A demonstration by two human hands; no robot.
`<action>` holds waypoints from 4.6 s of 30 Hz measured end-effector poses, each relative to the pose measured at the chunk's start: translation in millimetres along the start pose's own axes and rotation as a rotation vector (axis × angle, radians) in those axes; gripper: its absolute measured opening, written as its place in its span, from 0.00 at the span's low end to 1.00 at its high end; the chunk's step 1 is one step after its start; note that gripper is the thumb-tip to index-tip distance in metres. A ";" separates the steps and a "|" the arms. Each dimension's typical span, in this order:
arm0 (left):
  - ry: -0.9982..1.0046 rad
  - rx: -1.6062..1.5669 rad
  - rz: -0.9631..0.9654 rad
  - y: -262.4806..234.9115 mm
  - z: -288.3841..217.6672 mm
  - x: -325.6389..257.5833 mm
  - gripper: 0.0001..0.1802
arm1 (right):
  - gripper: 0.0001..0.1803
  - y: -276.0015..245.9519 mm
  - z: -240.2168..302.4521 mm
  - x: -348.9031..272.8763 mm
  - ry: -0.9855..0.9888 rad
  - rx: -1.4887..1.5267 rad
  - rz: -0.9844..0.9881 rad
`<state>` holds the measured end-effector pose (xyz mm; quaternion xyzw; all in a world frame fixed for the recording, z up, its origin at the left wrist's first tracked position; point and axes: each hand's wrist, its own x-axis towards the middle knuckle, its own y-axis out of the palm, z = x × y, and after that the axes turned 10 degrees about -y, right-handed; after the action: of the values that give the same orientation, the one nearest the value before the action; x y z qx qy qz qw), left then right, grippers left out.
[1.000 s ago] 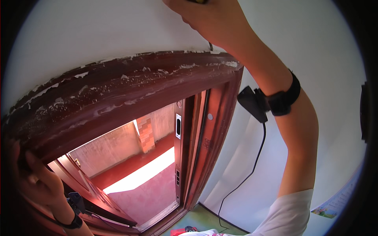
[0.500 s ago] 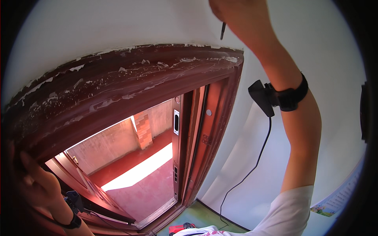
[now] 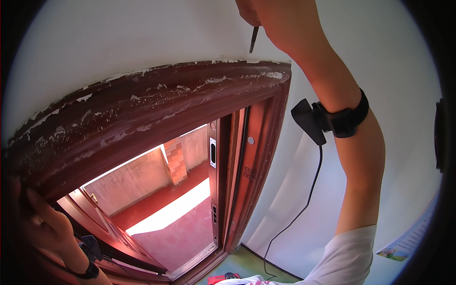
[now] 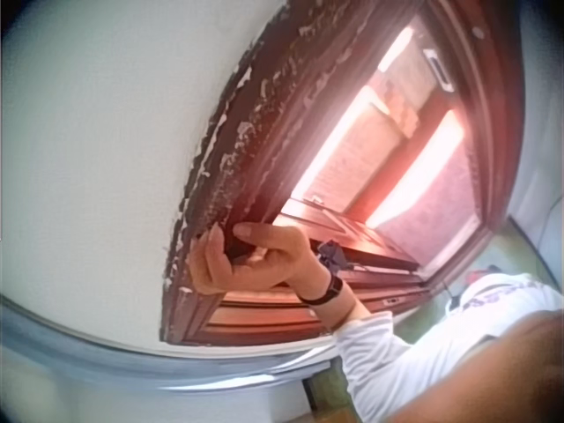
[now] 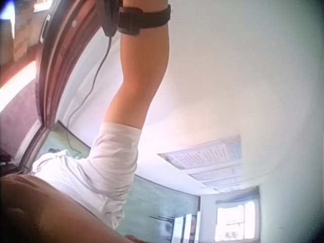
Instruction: Using a screwdriver to scrape and repair the upper section of a wooden door frame.
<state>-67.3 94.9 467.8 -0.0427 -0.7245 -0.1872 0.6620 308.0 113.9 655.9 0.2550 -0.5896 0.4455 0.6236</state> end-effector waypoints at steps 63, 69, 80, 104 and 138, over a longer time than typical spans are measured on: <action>0.283 0.090 -0.008 -3.1 -28.7 20.0 0.14 | 0.17 -5.5 -35.9 4.8 -0.077 -0.004 0.047; 0.226 0.051 0.023 -3.2 -30.2 17.0 0.13 | 0.19 -3.2 -25.0 18.4 -0.101 -0.098 0.069; 0.230 0.003 0.038 -5.8 -28.1 21.0 0.14 | 0.19 -14.3 -19.5 19.4 -0.143 0.063 0.023; 0.153 -0.060 -0.067 4.7 -24.8 13.6 0.16 | 0.19 -14.5 -26.3 2.8 -0.132 0.002 0.063; 0.231 0.025 -0.070 1.8 -17.5 13.2 0.17 | 0.21 0.2 -40.8 -0.6 -0.155 0.014 0.014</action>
<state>-51.7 88.4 482.0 0.0129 -0.6470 -0.2048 0.7344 328.6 148.2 648.2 0.2891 -0.6348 0.4328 0.5710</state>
